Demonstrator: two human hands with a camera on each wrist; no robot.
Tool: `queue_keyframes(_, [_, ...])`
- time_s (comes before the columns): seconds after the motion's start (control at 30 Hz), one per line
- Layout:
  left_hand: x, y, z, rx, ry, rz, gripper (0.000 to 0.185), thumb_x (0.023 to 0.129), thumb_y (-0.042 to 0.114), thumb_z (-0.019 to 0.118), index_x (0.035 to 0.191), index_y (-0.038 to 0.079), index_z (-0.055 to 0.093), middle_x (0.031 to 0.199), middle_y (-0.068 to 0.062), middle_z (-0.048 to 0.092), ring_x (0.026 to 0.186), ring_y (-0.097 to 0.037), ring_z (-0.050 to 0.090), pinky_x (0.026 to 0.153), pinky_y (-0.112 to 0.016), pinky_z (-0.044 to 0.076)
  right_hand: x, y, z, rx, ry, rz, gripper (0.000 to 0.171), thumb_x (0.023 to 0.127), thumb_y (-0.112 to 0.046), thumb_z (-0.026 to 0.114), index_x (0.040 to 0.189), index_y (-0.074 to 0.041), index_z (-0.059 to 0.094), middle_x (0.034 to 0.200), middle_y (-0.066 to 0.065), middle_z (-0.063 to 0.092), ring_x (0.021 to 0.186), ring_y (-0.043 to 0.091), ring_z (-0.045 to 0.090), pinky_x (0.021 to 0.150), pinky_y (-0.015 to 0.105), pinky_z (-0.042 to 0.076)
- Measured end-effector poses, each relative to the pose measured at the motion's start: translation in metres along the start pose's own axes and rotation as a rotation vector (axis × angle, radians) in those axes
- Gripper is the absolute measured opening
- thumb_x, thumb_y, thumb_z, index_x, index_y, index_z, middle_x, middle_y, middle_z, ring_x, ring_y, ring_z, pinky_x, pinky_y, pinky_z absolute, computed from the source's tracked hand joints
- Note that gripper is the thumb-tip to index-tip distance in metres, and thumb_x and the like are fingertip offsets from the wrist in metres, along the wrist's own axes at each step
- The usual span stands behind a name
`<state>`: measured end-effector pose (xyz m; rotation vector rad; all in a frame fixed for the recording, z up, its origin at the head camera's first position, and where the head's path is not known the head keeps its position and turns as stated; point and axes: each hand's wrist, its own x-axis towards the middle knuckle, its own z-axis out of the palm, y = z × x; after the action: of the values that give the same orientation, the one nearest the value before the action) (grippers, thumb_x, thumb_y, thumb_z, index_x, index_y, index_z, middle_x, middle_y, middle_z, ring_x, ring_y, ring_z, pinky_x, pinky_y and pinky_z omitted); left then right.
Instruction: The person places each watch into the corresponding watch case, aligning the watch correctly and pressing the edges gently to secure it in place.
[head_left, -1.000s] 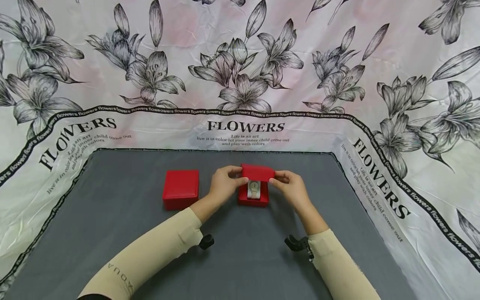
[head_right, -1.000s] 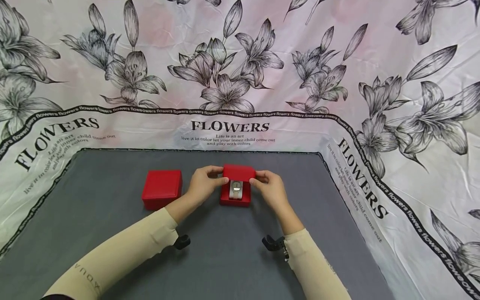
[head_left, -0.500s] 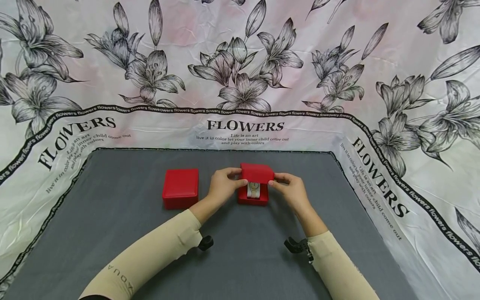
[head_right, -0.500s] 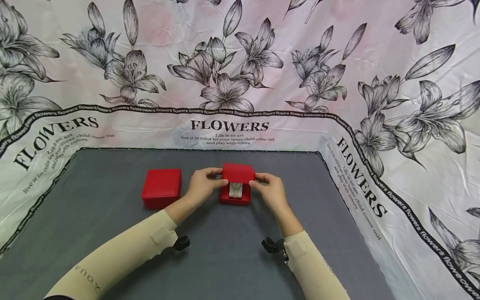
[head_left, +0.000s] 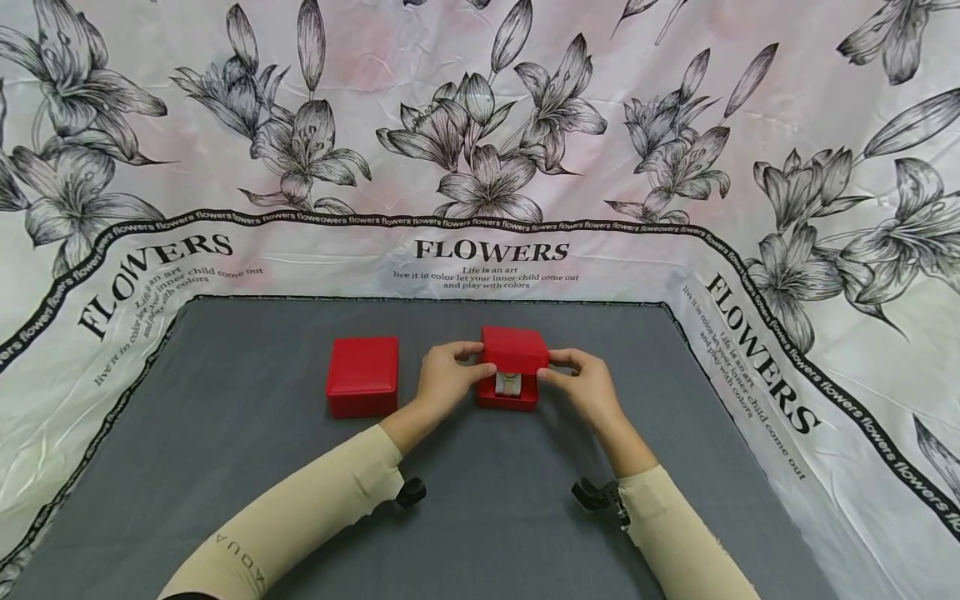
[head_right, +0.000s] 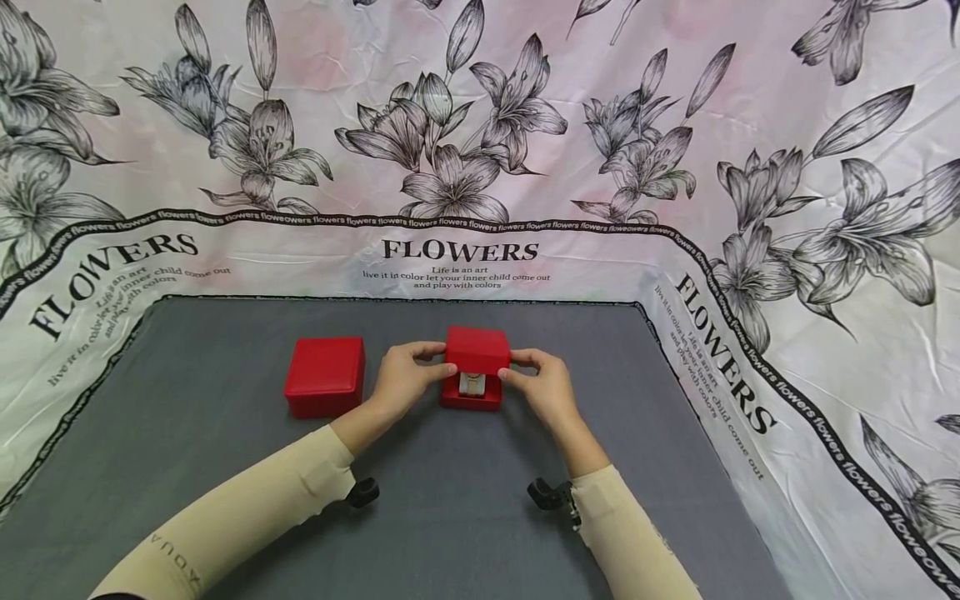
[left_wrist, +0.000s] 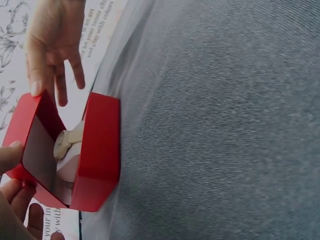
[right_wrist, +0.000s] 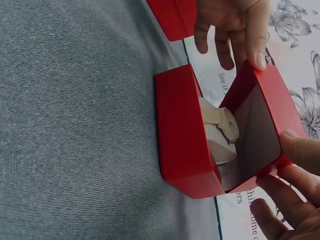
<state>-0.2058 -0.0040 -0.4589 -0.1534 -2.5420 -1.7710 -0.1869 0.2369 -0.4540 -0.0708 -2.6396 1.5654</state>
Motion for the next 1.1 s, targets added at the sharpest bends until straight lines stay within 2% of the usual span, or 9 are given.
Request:
queue_keyframes(0.13, [-0.003, -0.004, 0.001, -0.003, 0.005, 0.001, 0.044, 0.083, 0.026, 0.087, 0.125, 0.018, 0.076, 0.126, 0.0, 0.072, 0.121, -0.021, 0.061, 0.1, -0.042, 0.052, 0.0, 0.003, 0.001, -0.013, -0.001, 0.005, 0.042, 0.089, -0.022, 0.082, 0.126, -0.007, 0.071, 0.132, 0.013, 0.068, 0.136, 0.029, 0.05, 0.118, 0.052, 0.033])
queue_keyframes(0.47, [-0.007, -0.013, 0.006, -0.007, 0.029, 0.0, 0.04, 0.082, 0.026, 0.088, 0.12, 0.019, 0.077, 0.121, 0.002, 0.073, 0.115, -0.02, 0.062, 0.093, -0.04, 0.054, -0.004, 0.008, 0.004, -0.047, 0.002, 0.039, 0.045, 0.087, -0.024, 0.084, 0.128, -0.01, 0.071, 0.134, 0.012, 0.067, 0.138, 0.03, 0.048, 0.117, 0.053, 0.035])
queue_keyframes(0.7, [-0.011, -0.017, 0.008, 0.007, 0.032, 0.005, 0.039, 0.081, 0.024, 0.089, 0.118, 0.017, 0.078, 0.121, 0.002, 0.073, 0.113, -0.019, 0.061, 0.085, -0.037, 0.055, -0.007, 0.013, 0.005, -0.035, -0.006, -0.004, 0.044, 0.088, -0.022, 0.083, 0.127, -0.008, 0.071, 0.132, 0.013, 0.067, 0.135, 0.031, 0.051, 0.117, 0.053, 0.035])
queue_keyframes(1.1, [-0.018, -0.025, 0.01, 0.07, 0.021, 0.023, 0.038, 0.081, 0.023, 0.089, 0.117, 0.016, 0.079, 0.119, -0.002, 0.074, 0.113, -0.021, 0.063, 0.088, -0.039, 0.055, -0.009, 0.024, 0.007, -0.077, -0.021, -0.015, 0.04, 0.086, -0.019, 0.084, 0.123, -0.008, 0.073, 0.127, 0.011, 0.071, 0.136, 0.032, 0.051, 0.114, 0.054, 0.038])
